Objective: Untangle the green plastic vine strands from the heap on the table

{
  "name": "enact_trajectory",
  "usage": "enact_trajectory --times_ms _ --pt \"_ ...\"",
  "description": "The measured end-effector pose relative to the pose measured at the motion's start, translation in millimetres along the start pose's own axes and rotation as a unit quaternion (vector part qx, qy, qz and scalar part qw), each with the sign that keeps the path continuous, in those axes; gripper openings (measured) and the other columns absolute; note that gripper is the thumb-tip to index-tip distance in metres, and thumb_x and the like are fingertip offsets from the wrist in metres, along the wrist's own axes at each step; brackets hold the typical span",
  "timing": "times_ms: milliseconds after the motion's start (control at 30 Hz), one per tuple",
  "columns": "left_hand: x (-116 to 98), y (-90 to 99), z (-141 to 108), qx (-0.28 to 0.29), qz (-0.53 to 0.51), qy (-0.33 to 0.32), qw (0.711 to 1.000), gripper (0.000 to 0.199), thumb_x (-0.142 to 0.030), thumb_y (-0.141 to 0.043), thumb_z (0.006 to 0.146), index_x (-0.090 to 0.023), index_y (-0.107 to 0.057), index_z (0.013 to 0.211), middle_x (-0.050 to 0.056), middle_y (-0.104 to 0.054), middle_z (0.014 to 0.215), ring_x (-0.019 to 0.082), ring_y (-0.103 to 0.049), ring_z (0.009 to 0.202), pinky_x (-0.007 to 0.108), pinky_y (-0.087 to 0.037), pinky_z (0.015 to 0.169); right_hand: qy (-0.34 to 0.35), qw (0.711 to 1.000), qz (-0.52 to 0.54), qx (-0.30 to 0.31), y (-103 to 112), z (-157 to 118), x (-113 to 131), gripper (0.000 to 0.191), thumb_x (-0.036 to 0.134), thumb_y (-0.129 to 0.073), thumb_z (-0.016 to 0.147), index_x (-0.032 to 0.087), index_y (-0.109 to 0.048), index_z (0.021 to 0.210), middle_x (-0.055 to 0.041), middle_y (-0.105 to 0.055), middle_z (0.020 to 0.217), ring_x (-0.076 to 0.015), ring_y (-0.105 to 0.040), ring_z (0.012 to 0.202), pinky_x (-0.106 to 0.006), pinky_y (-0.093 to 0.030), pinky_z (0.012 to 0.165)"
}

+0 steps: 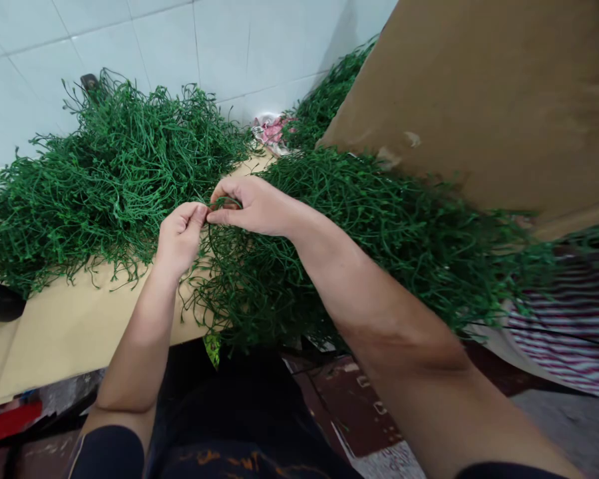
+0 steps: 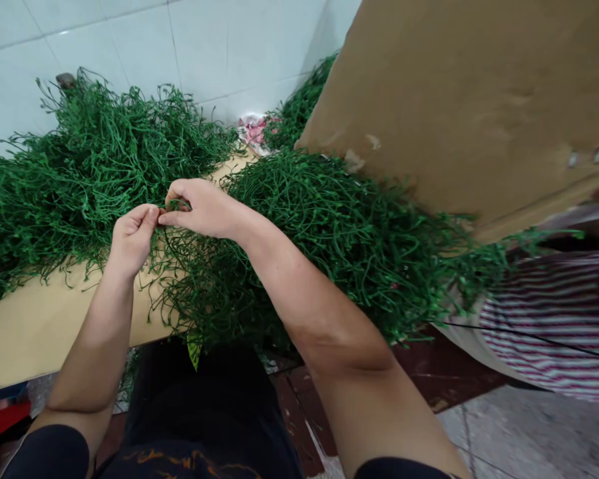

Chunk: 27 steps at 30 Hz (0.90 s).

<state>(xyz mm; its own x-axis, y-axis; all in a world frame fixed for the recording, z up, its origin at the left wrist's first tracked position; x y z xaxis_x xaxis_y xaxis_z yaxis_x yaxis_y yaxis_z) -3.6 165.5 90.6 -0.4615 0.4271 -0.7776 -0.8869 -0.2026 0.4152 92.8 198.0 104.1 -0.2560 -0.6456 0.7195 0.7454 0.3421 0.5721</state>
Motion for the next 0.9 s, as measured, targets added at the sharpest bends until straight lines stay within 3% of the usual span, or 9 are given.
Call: enact_trajectory --times_ms 167,300,433,567,767,900 --pt "-4.3 24.9 -0.1 -0.064 0.062 -0.02 0.996 0.037 -0.043 -0.045 0.086 -0.017 -0.05 0.06 0.0 -0.047 0.064 0.012 -0.044 0.066 0.025 -0.036 0.067 0.004 0.999 -0.046 0.002 -12.3 5.9 5.1 0.027 0.026 -0.06 0.077 0.017 -0.041 0.06 0.0051 -0.038 0.056 -0.0069 -0.032 0.056 -0.026 -0.024 0.055" --pt "-0.2 30.0 -0.1 -0.058 0.007 -0.001 0.998 0.04 -0.045 -0.046 0.085 -0.018 -0.046 0.056 0.0 -0.043 0.06 0.011 -0.042 0.061 0.025 -0.036 0.064 0.014 1.0 -0.025 0.004 -14.9 7.8 6.1 0.031 0.032 -0.059 0.079 0.017 -0.04 0.06 0.0053 -0.035 0.057 -0.0065 -0.03 0.056 -0.026 -0.024 0.056" --pt "13.7 26.1 -2.0 -0.044 -0.131 0.058 0.989 0.036 -0.046 -0.048 0.083 -0.018 -0.048 0.061 0.0 -0.048 0.062 0.01 -0.043 0.057 0.024 -0.036 0.056 0.014 0.994 0.1 0.034 -19.6 5.1 2.2 0.041 0.053 -0.065 0.071 0.016 -0.046 0.066 0.0058 -0.034 0.059 -0.0059 -0.031 0.056 -0.025 -0.025 0.054" --pt "18.7 23.8 -3.6 -0.04 -0.218 0.096 0.97 0.033 -0.044 -0.048 0.083 -0.018 -0.047 0.064 0.001 -0.052 0.065 0.009 -0.048 0.056 0.023 -0.039 0.053 -0.018 0.973 0.229 -0.014 -18.7 3.3 -6.4 0.048 0.058 -0.071 0.059 0.016 -0.051 0.07 0.0031 -0.045 0.065 -0.007 -0.04 0.061 -0.024 -0.033 0.057" --pt "25.8 21.0 -7.0 -0.032 -0.238 0.128 0.962 0.034 -0.045 -0.047 0.084 -0.019 -0.044 0.064 -0.003 -0.04 0.053 0.007 -0.04 0.045 0.021 -0.034 0.044 -0.085 0.885 0.457 -0.038 -41.0 0.8 -16.0 0.053 0.055 -0.076 0.053 0.02 -0.047 0.08 0.0015 -0.058 0.075 -0.0101 -0.056 0.069 -0.026 -0.047 0.065" --pt "25.3 15.4 -9.8 -0.025 -0.248 0.119 0.961 0.033 -0.043 -0.054 0.081 -0.019 -0.044 0.061 -0.004 -0.039 0.051 0.007 -0.037 0.044 0.02 -0.032 0.042 -0.082 0.903 0.421 -0.031 -51.3 3.0 -16.0 0.053 0.052 -0.076 0.056 0.018 -0.048 0.085 0.0037 -0.053 0.071 -0.0069 -0.049 0.06 -0.023 -0.042 0.055"
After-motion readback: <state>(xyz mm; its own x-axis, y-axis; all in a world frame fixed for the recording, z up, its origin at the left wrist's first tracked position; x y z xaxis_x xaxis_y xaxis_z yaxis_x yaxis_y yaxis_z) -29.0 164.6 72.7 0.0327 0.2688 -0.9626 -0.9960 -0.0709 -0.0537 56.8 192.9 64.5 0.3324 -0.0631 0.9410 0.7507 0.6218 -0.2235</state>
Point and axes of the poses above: each hand's wrist, its own z-axis towards the middle knuckle, its own y-axis out of the back of the hand, x = y × z, the point moved 9 cm from there along z, towards the middle knuckle
